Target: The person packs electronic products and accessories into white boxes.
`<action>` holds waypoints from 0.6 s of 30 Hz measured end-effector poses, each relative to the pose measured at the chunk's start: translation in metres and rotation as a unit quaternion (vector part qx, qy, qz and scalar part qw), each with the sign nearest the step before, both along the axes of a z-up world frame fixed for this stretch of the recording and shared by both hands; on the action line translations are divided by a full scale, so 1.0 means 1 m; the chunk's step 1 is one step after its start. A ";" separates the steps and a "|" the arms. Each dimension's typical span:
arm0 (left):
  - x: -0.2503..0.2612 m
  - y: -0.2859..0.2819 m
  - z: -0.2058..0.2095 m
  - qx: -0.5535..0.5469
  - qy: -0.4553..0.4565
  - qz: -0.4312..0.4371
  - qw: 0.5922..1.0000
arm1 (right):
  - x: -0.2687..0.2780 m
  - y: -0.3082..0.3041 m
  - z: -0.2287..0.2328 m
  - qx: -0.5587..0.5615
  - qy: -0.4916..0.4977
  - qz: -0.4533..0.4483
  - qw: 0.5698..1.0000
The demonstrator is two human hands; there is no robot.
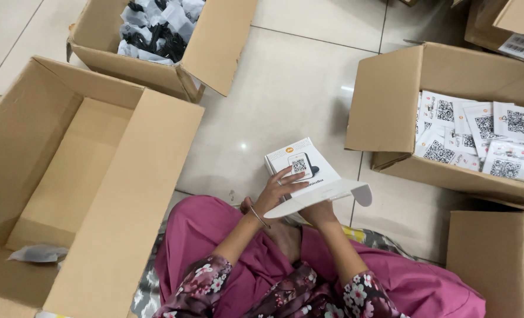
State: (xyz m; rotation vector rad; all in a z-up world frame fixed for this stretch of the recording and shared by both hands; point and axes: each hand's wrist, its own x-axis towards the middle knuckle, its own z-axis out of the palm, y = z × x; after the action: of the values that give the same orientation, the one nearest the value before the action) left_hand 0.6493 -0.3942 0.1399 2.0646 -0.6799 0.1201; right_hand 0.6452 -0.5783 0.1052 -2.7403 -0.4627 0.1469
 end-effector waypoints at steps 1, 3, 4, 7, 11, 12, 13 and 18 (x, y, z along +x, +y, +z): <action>0.006 0.003 0.008 0.000 0.000 -0.001 1.000 | -0.001 0.008 0.021 0.000 0.000 -0.001 1.000; 0.015 0.008 0.023 -0.139 0.167 0.069 0.974 | -0.005 0.023 0.063 -0.058 0.026 -0.042 0.997; 0.036 0.013 0.021 -0.140 0.169 0.067 0.973 | -0.007 0.022 0.060 -0.059 0.027 -0.044 0.997; 0.098 0.033 0.046 -0.395 0.368 0.190 0.820 | -0.011 0.025 0.058 -0.060 0.032 -0.061 0.996; 0.156 0.051 0.077 -0.526 0.172 0.298 0.778 | -0.010 0.028 0.062 -0.060 0.042 -0.079 0.994; 0.165 0.051 0.063 -0.465 0.042 0.321 0.824 | -0.008 0.027 0.060 -0.062 0.030 -0.079 0.995; 0.139 0.040 0.068 -0.465 0.039 0.318 0.825 | -0.011 0.025 0.055 -0.060 0.027 -0.080 0.995; 0.047 -0.016 0.053 0.260 -0.083 0.074 0.959 | -0.027 0.014 0.051 0.039 -0.093 -0.098 0.990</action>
State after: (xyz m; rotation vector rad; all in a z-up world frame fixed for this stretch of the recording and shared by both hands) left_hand 0.6961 -0.4100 0.1928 2.6367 -0.7116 0.2214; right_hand 0.6178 -0.5641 0.1564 -2.7147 -0.2399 -0.1751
